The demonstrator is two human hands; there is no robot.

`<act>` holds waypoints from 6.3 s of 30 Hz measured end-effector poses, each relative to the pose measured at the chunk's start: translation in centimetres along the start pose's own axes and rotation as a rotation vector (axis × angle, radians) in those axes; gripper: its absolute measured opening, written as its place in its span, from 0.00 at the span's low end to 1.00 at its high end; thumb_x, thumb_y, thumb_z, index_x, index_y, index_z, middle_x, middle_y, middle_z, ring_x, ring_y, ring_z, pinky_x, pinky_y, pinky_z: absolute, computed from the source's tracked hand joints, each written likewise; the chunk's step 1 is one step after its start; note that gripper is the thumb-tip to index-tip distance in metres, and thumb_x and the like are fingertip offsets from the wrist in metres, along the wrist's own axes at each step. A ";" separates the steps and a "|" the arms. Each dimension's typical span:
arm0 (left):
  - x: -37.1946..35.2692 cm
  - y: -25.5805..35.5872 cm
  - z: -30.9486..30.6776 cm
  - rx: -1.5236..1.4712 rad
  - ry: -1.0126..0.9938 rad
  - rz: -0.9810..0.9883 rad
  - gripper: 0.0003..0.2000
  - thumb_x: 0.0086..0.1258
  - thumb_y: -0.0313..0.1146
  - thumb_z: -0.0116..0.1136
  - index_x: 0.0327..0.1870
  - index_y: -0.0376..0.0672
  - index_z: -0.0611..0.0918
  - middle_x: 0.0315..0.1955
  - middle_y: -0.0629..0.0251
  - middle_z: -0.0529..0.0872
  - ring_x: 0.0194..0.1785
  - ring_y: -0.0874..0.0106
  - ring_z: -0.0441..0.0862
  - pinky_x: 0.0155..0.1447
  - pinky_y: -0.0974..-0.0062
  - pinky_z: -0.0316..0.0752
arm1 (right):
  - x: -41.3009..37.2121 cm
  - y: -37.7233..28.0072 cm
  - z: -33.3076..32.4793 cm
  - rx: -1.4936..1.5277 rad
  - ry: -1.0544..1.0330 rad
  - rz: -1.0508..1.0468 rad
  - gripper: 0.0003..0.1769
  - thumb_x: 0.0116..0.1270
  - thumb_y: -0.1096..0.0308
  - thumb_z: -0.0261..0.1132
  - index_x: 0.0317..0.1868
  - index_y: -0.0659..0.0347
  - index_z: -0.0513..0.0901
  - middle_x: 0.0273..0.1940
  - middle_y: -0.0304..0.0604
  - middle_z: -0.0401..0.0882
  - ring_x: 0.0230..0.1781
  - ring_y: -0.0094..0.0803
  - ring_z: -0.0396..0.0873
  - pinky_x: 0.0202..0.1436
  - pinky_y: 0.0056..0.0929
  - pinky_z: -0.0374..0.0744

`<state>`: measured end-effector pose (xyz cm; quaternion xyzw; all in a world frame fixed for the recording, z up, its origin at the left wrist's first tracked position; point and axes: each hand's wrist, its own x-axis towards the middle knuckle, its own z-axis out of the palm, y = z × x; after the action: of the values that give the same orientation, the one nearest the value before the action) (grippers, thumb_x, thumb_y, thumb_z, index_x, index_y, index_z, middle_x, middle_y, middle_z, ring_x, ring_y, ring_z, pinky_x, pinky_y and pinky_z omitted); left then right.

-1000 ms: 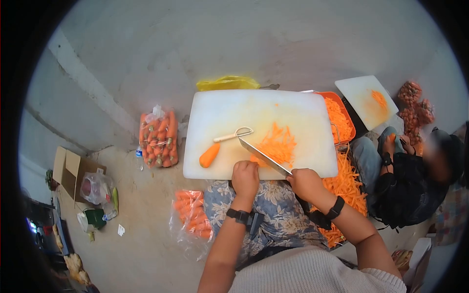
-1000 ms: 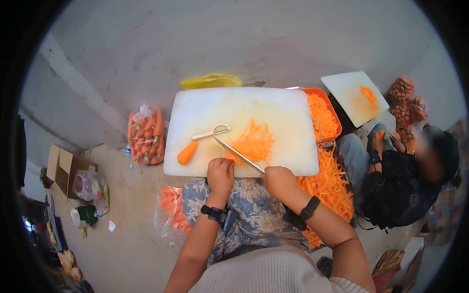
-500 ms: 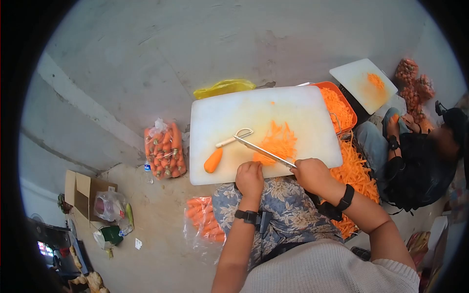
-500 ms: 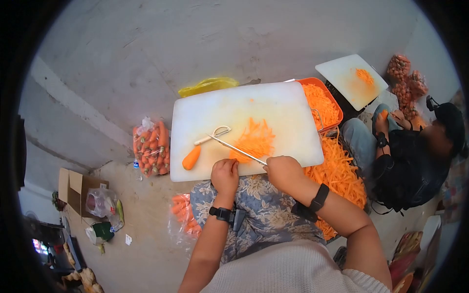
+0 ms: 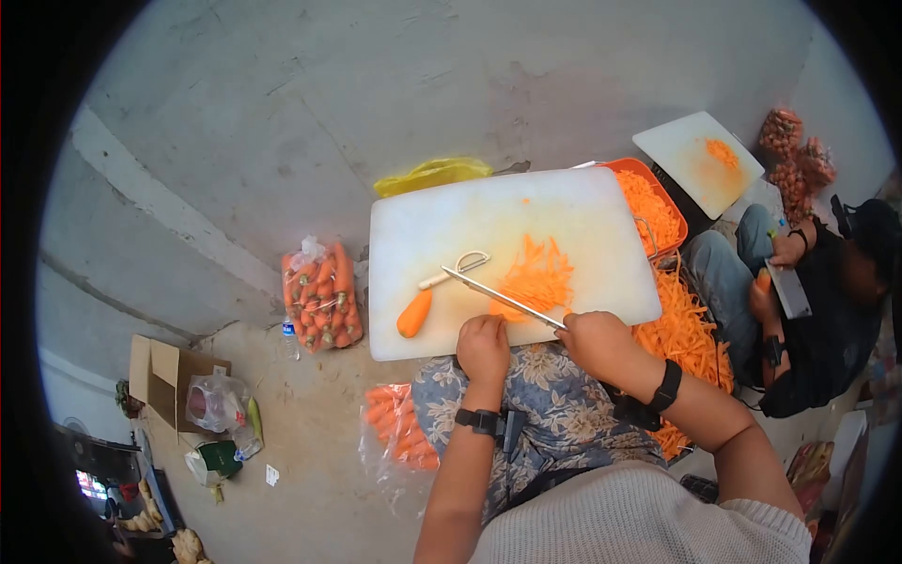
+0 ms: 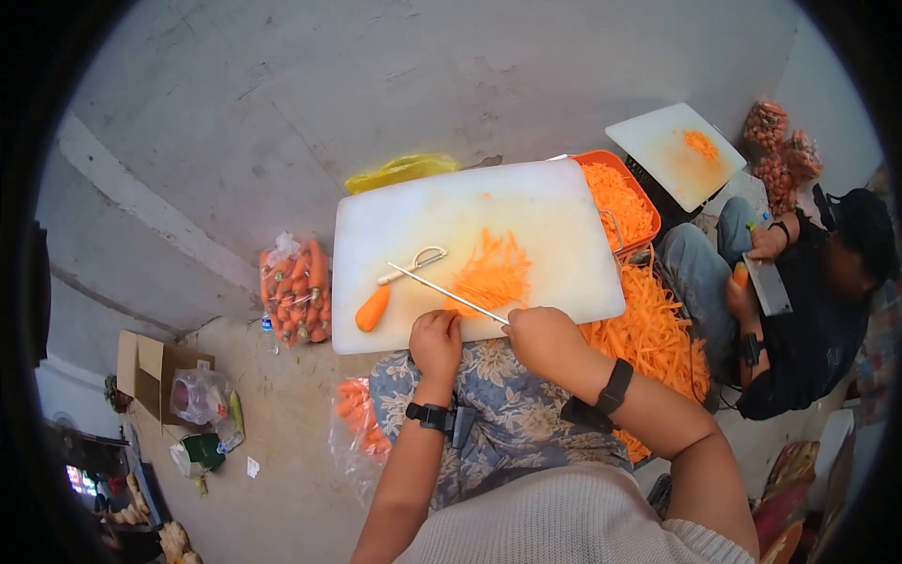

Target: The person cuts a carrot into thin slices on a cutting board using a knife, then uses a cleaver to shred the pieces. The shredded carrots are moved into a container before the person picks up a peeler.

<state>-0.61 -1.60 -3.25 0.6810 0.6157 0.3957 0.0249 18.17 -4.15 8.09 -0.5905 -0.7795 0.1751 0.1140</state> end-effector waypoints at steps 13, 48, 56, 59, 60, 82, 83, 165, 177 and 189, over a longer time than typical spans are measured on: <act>0.2 -0.1 -0.2 -0.027 -0.015 0.002 0.04 0.59 0.29 0.64 0.33 0.42 0.87 0.33 0.61 0.86 0.41 0.60 0.82 0.47 0.64 0.77 | 0.4 0.4 0.7 -0.003 -0.007 -0.005 0.12 0.65 0.65 0.62 0.29 0.67 0.81 0.25 0.58 0.80 0.29 0.54 0.81 0.35 0.48 0.78; 0.3 -0.3 -1.1 -0.050 0.002 -0.056 0.05 0.59 0.27 0.62 0.35 0.40 0.85 0.35 0.58 0.84 0.44 0.56 0.78 0.51 0.61 0.73 | -0.3 0.3 0.2 0.008 -0.087 0.037 0.13 0.65 0.63 0.63 0.30 0.65 0.82 0.27 0.56 0.81 0.31 0.54 0.81 0.38 0.48 0.78; 0.4 -0.5 -1.7 0.031 0.030 -0.176 0.03 0.59 0.25 0.61 0.34 0.40 0.82 0.35 0.58 0.83 0.44 0.56 0.78 0.52 0.62 0.72 | -0.3 -0.1 -0.4 0.003 -0.090 0.034 0.13 0.65 0.63 0.63 0.30 0.66 0.82 0.26 0.56 0.81 0.31 0.54 0.81 0.37 0.48 0.78; 0.3 -1.0 -1.4 -0.007 0.080 -0.164 0.05 0.60 0.24 0.59 0.36 0.39 0.82 0.36 0.56 0.82 0.45 0.54 0.78 0.52 0.61 0.72 | -0.2 0.3 -0.1 0.031 -0.092 0.024 0.14 0.66 0.62 0.63 0.30 0.66 0.82 0.26 0.56 0.81 0.31 0.54 0.81 0.37 0.49 0.78; 0.2 -1.2 -1.3 -0.011 0.076 -0.157 0.05 0.60 0.24 0.59 0.36 0.39 0.82 0.36 0.56 0.82 0.45 0.54 0.78 0.52 0.61 0.72 | -0.2 0.6 0.4 0.031 -0.115 0.015 0.15 0.66 0.61 0.63 0.30 0.66 0.82 0.27 0.57 0.81 0.32 0.54 0.81 0.38 0.49 0.78; 0.0 -3.8 0.0 -0.277 0.261 -0.535 0.09 0.74 0.30 0.51 0.42 0.32 0.77 0.38 0.53 0.80 0.42 0.61 0.79 0.51 0.66 0.74 | 3.3 5.3 1.0 0.222 -0.363 0.023 0.25 0.66 0.49 0.63 0.33 0.68 0.84 0.30 0.58 0.82 0.35 0.52 0.82 0.40 0.45 0.77; 0.0 -3.8 0.0 -0.295 0.278 -0.513 0.09 0.74 0.31 0.51 0.42 0.32 0.77 0.39 0.53 0.80 0.42 0.61 0.79 0.51 0.66 0.74 | 3.6 5.9 1.7 0.216 -0.300 0.021 0.24 0.66 0.49 0.64 0.33 0.68 0.84 0.30 0.58 0.82 0.35 0.51 0.82 0.40 0.45 0.78; -0.8 -3.2 0.0 -0.286 0.205 -0.427 0.11 0.66 0.26 0.56 0.48 0.34 0.77 0.44 0.52 0.79 0.44 0.61 0.80 0.45 0.69 0.79 | 7.6 22.4 -2.7 0.713 0.368 0.577 0.18 0.67 0.56 0.65 0.34 0.67 0.79 0.20 0.44 0.77 0.13 0.30 0.74 0.17 0.32 0.72; 4.3 -6.7 -8.5 0.203 0.150 -0.447 0.22 0.50 0.34 0.73 0.48 0.45 0.80 0.47 0.54 0.77 0.54 0.53 0.75 0.61 0.58 0.68 | 5.4 15.6 3.0 1.104 -0.040 0.601 0.17 0.69 0.55 0.66 0.35 0.62 0.75 0.16 0.33 0.68 0.10 0.22 0.65 0.13 0.26 0.68; 3.7 -3.5 -4.9 -0.067 -0.289 -0.190 0.23 0.46 0.25 0.73 0.48 0.41 0.84 0.43 0.54 0.82 0.47 0.56 0.80 0.53 0.64 0.76 | 5.2 15.4 2.6 1.105 -0.047 0.605 0.18 0.67 0.56 0.67 0.34 0.63 0.76 0.17 0.35 0.70 0.10 0.23 0.66 0.13 0.28 0.69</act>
<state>-6.48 0.19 0.19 0.6683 0.6538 0.3099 0.1730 29.24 4.22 -0.73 -0.6349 -0.3749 0.5891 0.3307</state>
